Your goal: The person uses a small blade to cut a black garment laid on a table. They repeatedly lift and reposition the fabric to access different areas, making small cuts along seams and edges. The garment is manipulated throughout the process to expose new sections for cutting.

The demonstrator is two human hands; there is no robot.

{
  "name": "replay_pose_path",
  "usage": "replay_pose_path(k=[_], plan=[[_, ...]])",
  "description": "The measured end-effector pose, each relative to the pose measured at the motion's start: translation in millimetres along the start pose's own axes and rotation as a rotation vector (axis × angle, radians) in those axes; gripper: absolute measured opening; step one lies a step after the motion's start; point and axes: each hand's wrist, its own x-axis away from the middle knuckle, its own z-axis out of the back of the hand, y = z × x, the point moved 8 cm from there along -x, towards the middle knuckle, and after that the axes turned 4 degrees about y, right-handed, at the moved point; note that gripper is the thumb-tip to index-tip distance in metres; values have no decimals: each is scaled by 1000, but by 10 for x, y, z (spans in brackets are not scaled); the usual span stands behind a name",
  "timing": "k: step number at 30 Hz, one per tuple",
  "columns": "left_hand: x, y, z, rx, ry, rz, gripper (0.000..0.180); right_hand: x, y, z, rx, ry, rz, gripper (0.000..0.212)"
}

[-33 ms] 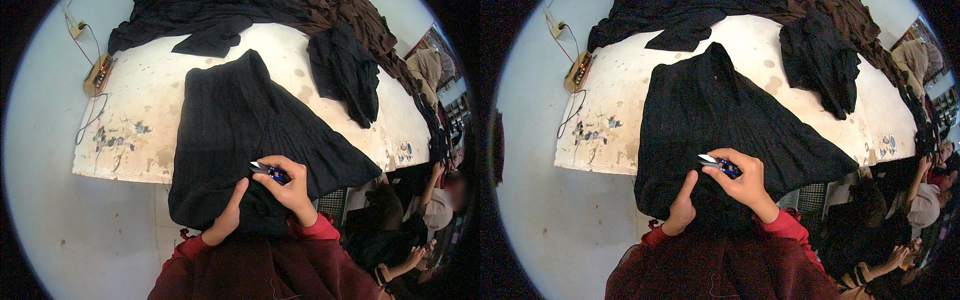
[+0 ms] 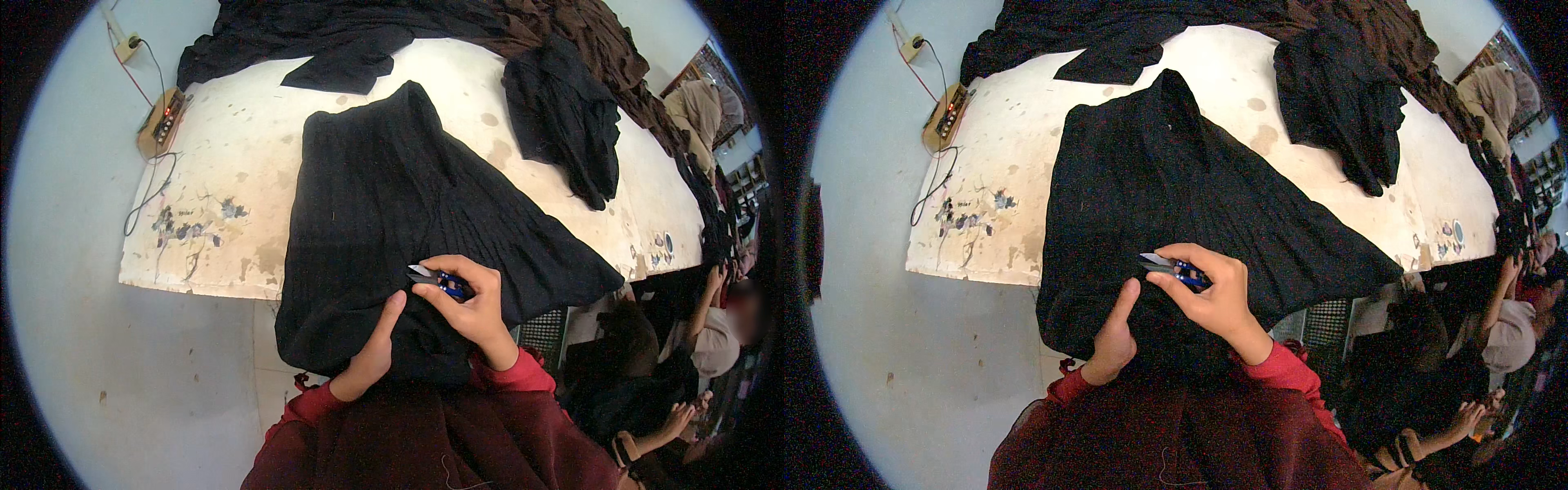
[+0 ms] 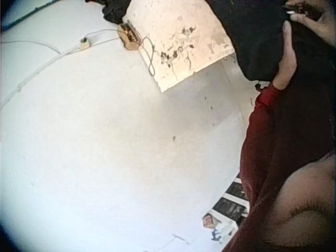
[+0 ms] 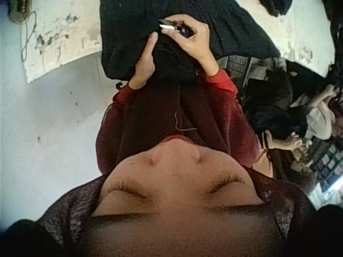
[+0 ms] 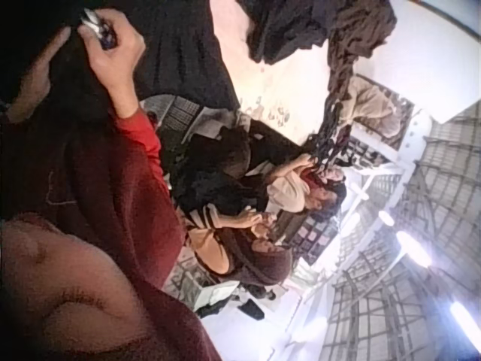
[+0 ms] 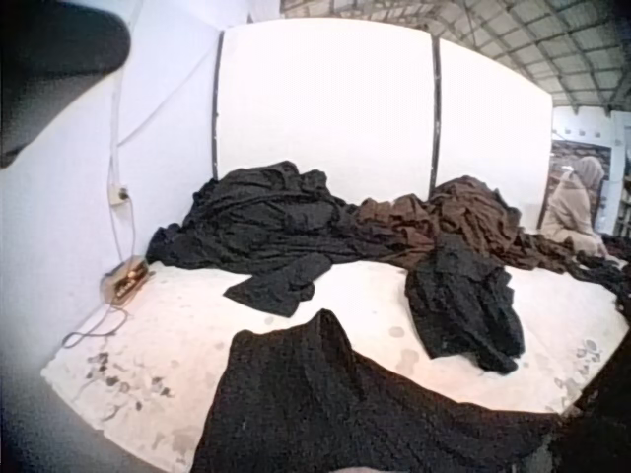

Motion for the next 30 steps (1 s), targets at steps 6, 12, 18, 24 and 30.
replay_pose_path(k=[6,12,18,24,30], plan=[[-65,-111,128,14,61,79,43,-46,15,57,-16,109,49,19],[-90,-11,273,-509,160,-293,43,-24,-73,7,7,-62,-51,19],[-27,109,247,-604,197,-390,43,-26,-120,-64,49,-113,-37,20],[-45,103,293,-676,281,-520,43,-59,-145,-75,61,-115,-7,22],[59,333,146,-837,275,-579,41,-42,-109,-73,32,-112,-33,19]])
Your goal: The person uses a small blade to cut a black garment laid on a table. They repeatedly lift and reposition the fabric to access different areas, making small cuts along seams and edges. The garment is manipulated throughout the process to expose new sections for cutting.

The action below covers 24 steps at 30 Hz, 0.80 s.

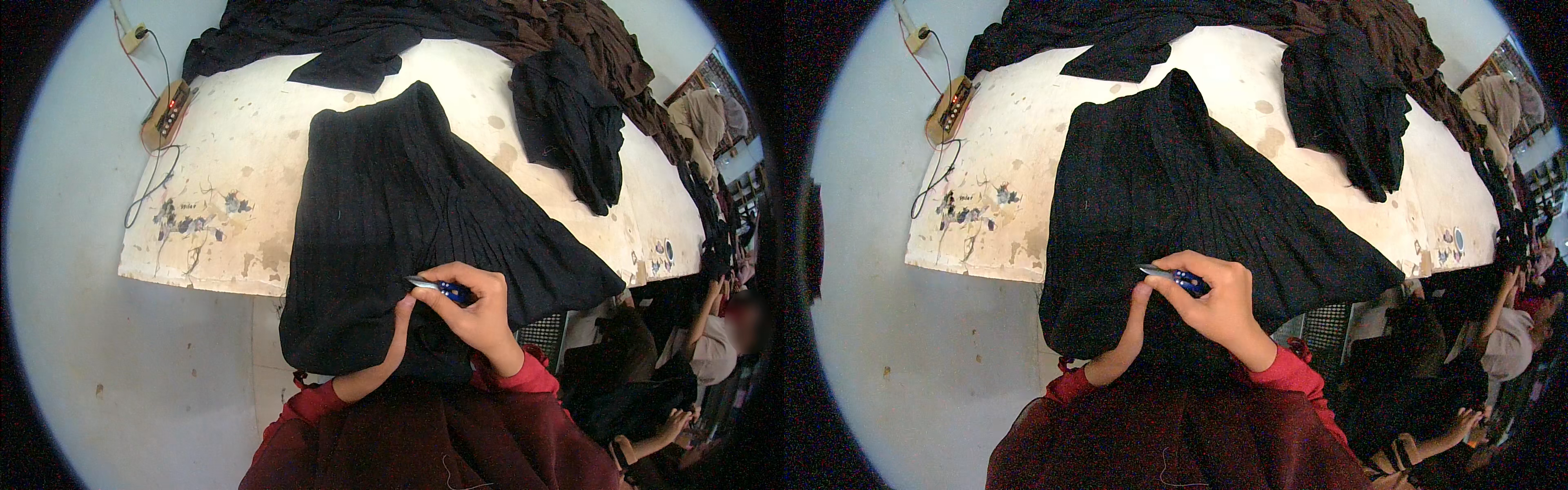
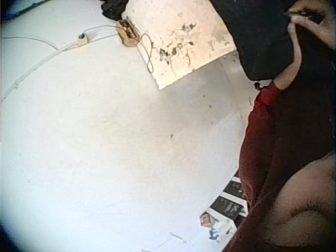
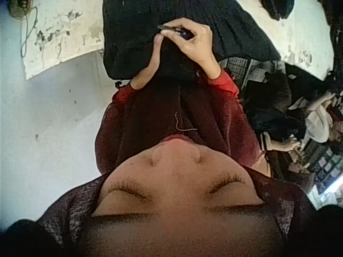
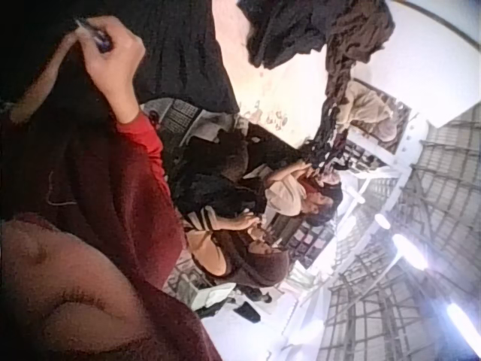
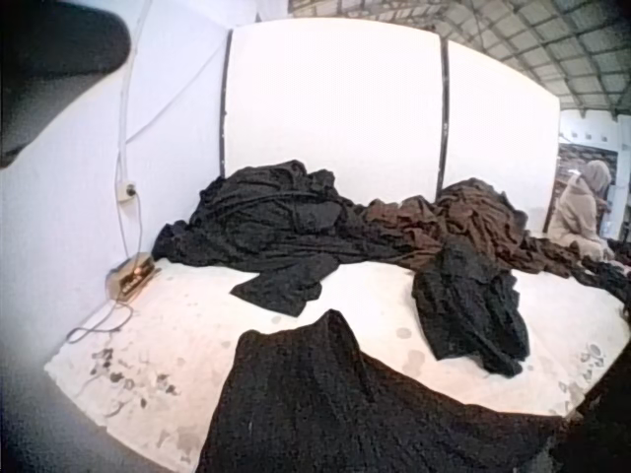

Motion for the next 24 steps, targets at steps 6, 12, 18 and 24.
replay_pose_path(k=[6,12,18,24], plan=[[-31,295,-6,-395,30,-317,37,23,93,-31,-378,58,-135,19],[6,157,-110,-510,-26,-460,34,-37,115,-173,-93,-11,-134,11],[-22,187,-37,-87,-110,-224,41,87,470,-445,-1102,-286,-579,17],[12,68,85,156,79,-19,40,-67,119,-22,-266,19,-61,32]])
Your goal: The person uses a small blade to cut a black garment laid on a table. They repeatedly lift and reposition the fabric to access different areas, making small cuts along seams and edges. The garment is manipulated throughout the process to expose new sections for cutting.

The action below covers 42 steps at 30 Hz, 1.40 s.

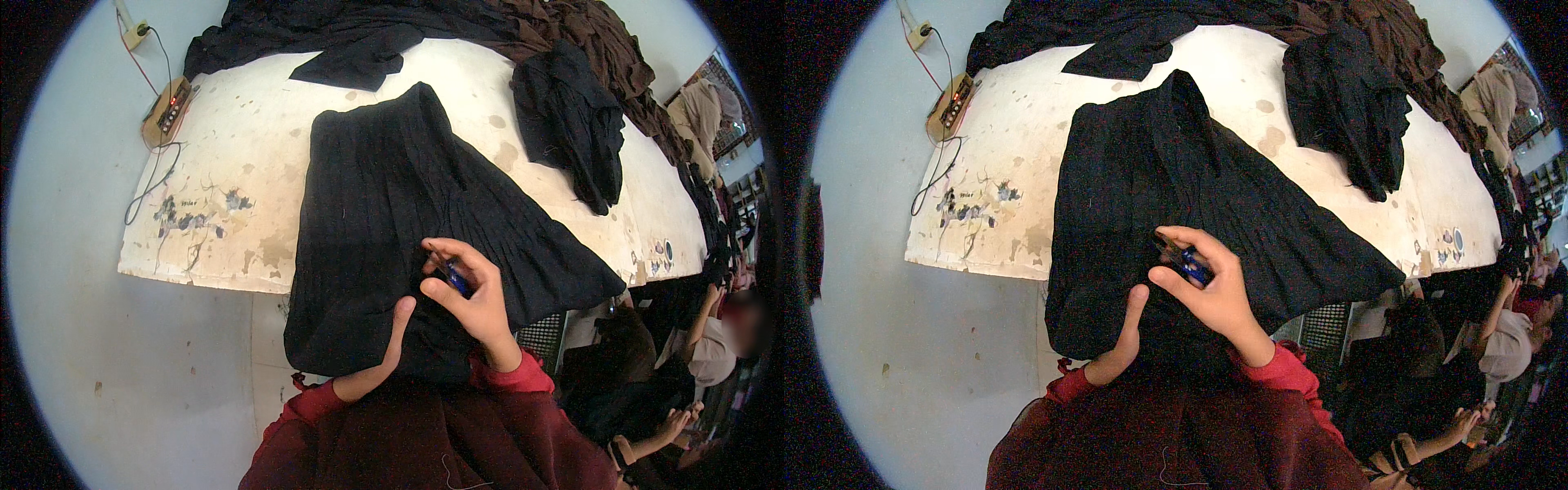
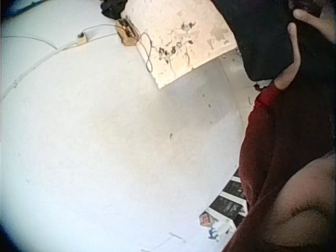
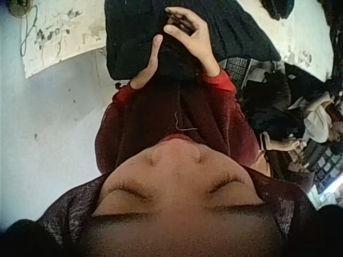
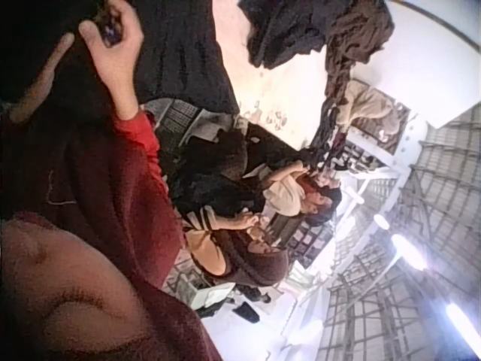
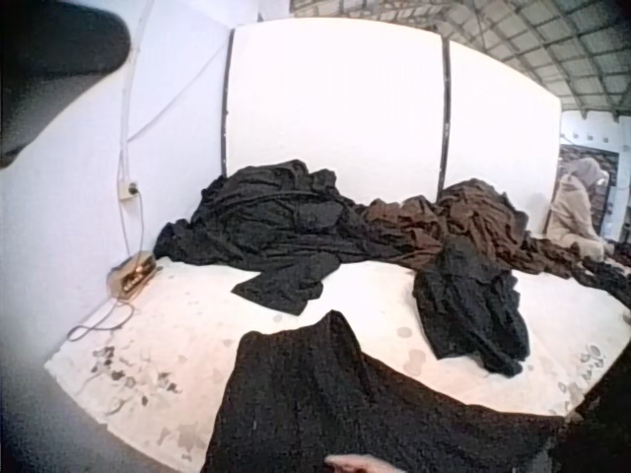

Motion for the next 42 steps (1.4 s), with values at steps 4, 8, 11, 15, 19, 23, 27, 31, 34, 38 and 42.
replay_pose_path(k=[4,8,11,15,19,23,27,31,34,38,42], plan=[[-41,179,5,-114,-13,-90,38,107,-189,76,255,55,206,36],[-17,126,-26,-183,-90,-34,37,160,-353,71,421,98,373,23],[-44,217,-18,-224,-17,-235,35,155,-436,55,492,120,453,20],[-27,198,-12,-236,-3,-214,34,145,-469,36,547,109,468,19],[-71,325,-24,-321,-34,-234,34,146,-449,71,561,122,486,18],[-28,275,-31,-409,-70,-220,37,126,-459,91,526,141,450,16],[-23,258,-21,-394,-80,-193,38,135,-426,83,524,115,483,17],[-25,223,-43,-402,-53,-196,40,120,-338,150,395,124,368,30],[-33,311,-101,-413,-122,-277,42,113,-402,65,231,-30,300,49],[-17,265,-322,-327,-590,-248,42,281,-404,-381,365,-280,441,40],[174,80,-347,-9,-998,14,43,253,-339,-230,314,-154,518,37]])
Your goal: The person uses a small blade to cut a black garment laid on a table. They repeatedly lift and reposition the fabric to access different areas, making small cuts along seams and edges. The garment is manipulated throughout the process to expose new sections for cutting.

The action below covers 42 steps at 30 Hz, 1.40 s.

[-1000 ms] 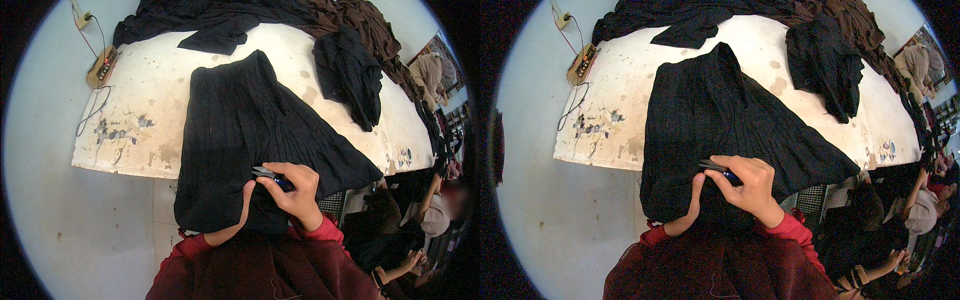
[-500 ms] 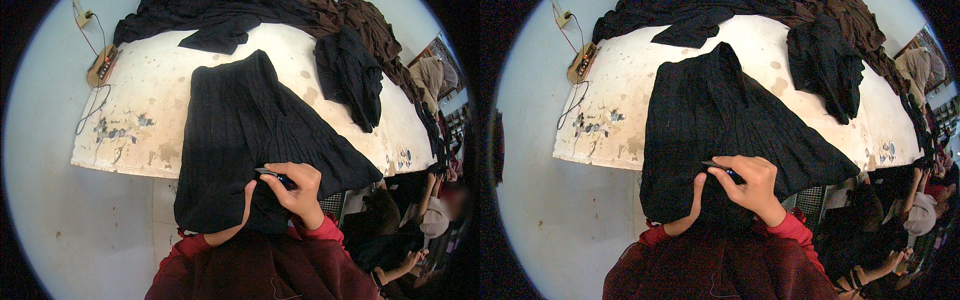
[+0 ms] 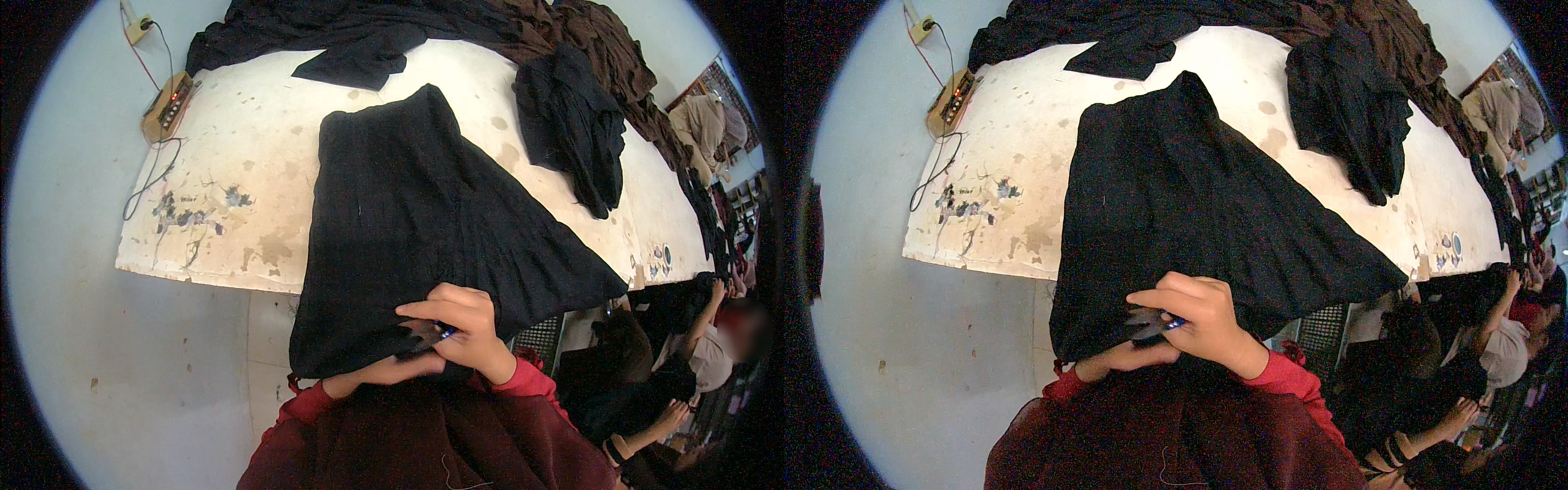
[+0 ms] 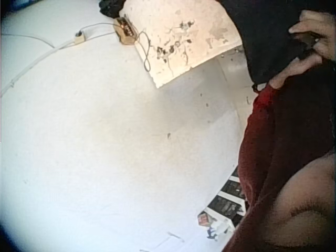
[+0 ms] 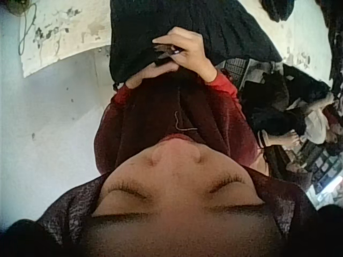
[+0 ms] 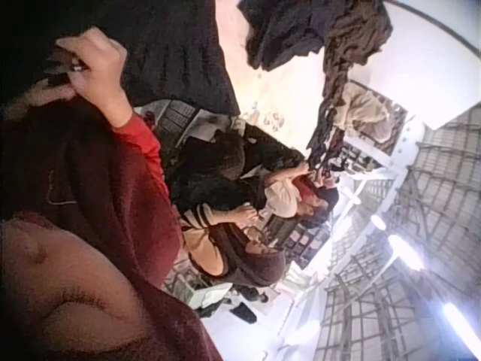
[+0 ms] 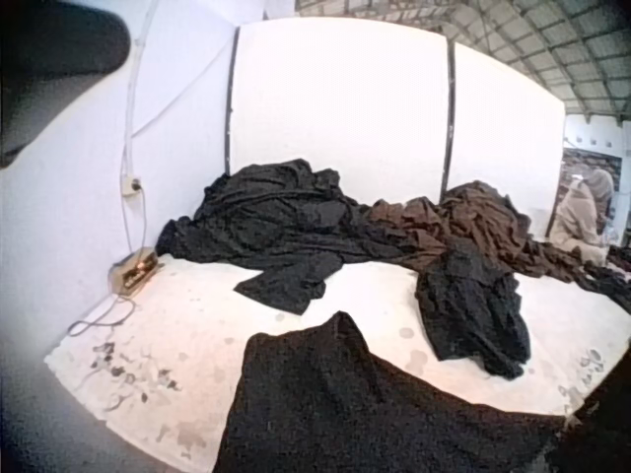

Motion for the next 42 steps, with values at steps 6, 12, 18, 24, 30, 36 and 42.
replay_pose_path(k=[6,12,18,24,30,36,42], plan=[[188,-560,-23,1150,453,163,39,123,63,-43,-190,28,-91,34],[119,-320,102,1129,667,158,43,37,222,316,-85,78,-322,37],[90,-390,22,1323,570,202,40,97,232,260,-46,96,-406,25],[93,-453,-9,1349,511,162,38,49,177,241,-32,147,-340,21],[84,-409,-15,1331,493,155,37,-24,104,256,34,133,-283,20],[105,-455,-12,1252,524,201,37,-63,39,264,150,152,-165,19],[174,-482,52,1061,699,272,37,66,229,318,-284,277,-493,20]])
